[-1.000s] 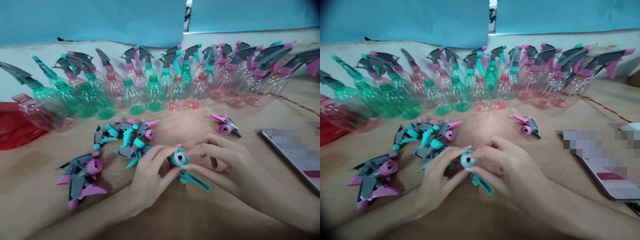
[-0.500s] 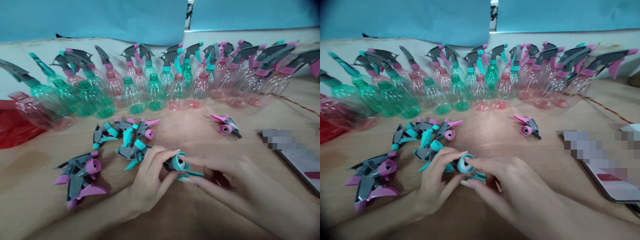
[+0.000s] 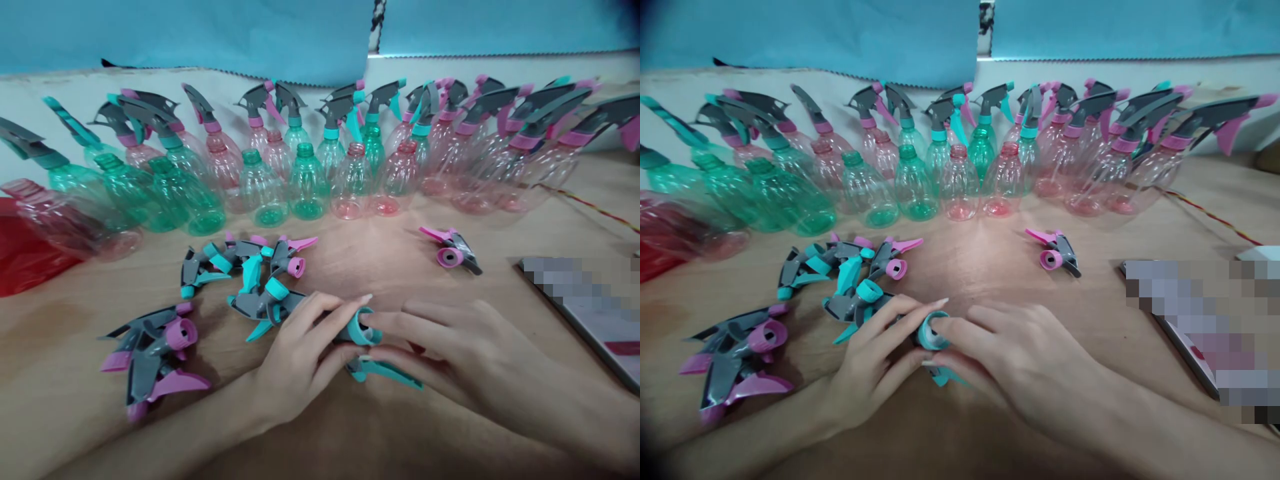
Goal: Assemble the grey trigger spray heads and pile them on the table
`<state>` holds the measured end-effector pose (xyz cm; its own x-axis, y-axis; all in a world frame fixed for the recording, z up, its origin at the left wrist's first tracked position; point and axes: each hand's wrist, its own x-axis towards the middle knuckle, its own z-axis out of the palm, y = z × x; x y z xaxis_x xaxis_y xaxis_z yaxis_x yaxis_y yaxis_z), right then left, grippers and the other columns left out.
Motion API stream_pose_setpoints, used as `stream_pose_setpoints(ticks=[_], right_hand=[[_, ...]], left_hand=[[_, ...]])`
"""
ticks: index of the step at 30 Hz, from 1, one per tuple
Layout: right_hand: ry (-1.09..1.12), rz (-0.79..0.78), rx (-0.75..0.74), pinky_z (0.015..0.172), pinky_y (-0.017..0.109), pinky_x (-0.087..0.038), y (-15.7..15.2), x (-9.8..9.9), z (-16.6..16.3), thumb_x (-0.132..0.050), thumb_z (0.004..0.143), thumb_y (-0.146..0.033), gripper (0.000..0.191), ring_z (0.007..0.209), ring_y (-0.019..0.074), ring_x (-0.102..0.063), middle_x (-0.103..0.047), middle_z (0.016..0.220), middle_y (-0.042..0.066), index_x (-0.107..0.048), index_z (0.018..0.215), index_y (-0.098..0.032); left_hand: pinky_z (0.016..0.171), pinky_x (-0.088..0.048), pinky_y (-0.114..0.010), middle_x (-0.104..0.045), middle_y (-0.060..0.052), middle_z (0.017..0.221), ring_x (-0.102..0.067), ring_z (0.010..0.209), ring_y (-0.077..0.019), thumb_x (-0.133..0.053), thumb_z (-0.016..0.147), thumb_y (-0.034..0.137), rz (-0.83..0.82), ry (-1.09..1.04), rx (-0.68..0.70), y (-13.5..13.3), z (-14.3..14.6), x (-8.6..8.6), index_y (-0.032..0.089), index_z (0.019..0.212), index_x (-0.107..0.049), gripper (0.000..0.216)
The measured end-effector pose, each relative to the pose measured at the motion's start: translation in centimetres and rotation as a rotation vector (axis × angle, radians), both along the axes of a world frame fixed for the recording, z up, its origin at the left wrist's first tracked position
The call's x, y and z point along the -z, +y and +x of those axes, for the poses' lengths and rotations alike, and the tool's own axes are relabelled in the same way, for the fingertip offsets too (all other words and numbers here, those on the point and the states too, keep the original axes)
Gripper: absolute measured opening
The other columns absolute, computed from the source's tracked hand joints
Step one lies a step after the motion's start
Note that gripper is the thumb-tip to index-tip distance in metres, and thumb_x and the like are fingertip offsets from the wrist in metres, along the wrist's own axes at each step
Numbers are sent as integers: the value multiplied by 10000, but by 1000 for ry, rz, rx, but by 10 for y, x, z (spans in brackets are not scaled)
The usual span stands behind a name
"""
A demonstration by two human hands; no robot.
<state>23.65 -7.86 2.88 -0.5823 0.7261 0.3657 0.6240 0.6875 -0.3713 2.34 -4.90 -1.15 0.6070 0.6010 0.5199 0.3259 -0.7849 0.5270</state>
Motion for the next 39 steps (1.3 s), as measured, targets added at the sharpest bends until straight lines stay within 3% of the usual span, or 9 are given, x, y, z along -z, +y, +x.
stream_pose_setpoints(ticks=[4,9,16,21,23,28,31,35,39], right_hand=[[106,-173,-103,667,217,-488,11,1,5,-515,933,-275,160,791,113,-637,-680,917,21,-644,1009,-218],[112,-186,-195,689,186,-456,20,7,13,-532,927,-239,194,801,78,-599,-636,906,1,-614,1103,-229],[-31,63,-233,602,197,-406,22,7,16,-552,912,-312,172,689,82,-541,-609,809,-15,-632,1040,-230],[-66,232,-194,629,242,-431,24,12,9,-495,932,-369,227,690,115,-548,-638,799,17,-640,899,-197],[-44,170,-205,636,234,-429,25,15,9,-512,927,-357,202,715,117,-561,-638,802,17,-627,934,-192],[32,-172,-251,685,206,-430,24,18,13,-539,916,-348,173,813,100,-590,-643,951,19,-587,1008,-210],[-24,-291,-230,632,236,-419,22,15,13,-510,923,-386,202,750,114,-564,-614,889,14,-572,990,-206],[-20,-333,-215,557,223,-375,20,9,11,-507,926,-380,178,652,99,-511,-579,793,-17,-539,947,-206],[84,-297,-191,583,214,-418,20,-3,12,-577,892,-302,159,668,93,-553,-614,776,-28,-541,1014,-206]], left_hand=[[801,-501,-287,-545,-59,1020,-551,913,-157,-475,959,264,-147,27,40,4,0,-2,188,1335,-472,383],[858,-478,-333,-555,-63,1049,-555,951,-173,-488,952,305,-227,59,61,8,-1,-2,207,1352,-465,413],[871,-425,-359,-583,-67,1079,-523,1007,-197,-434,967,363,-130,94,129,7,0,-3,253,1396,-394,444],[916,-379,-366,-596,-65,1086,-492,1039,-202,-451,966,327,-127,136,152,8,1,-3,212,1417,-353,475],[929,-367,-374,-597,-66,1081,-498,1027,-200,-454,966,317,-132,142,144,8,0,-2,204,1412,-358,470],[929,-371,-393,-605,-67,1023,-523,993,-206,-439,968,336,-127,162,168,8,1,-2,207,1384,-412,437],[919,-378,-404,-610,-68,972,-529,967,-212,-409,973,361,-119,175,178,9,2,-4,211,1316,-498,385],[877,-397,-391,-618,-69,948,-541,936,-207,-421,969,362,-103,139,181,10,2,-3,192,1280,-526,370],[827,-430,-361,-635,-65,963,-553,927,-196,-511,936,349,-58,-3,91,9,1,0,186,1284,-519,384]])
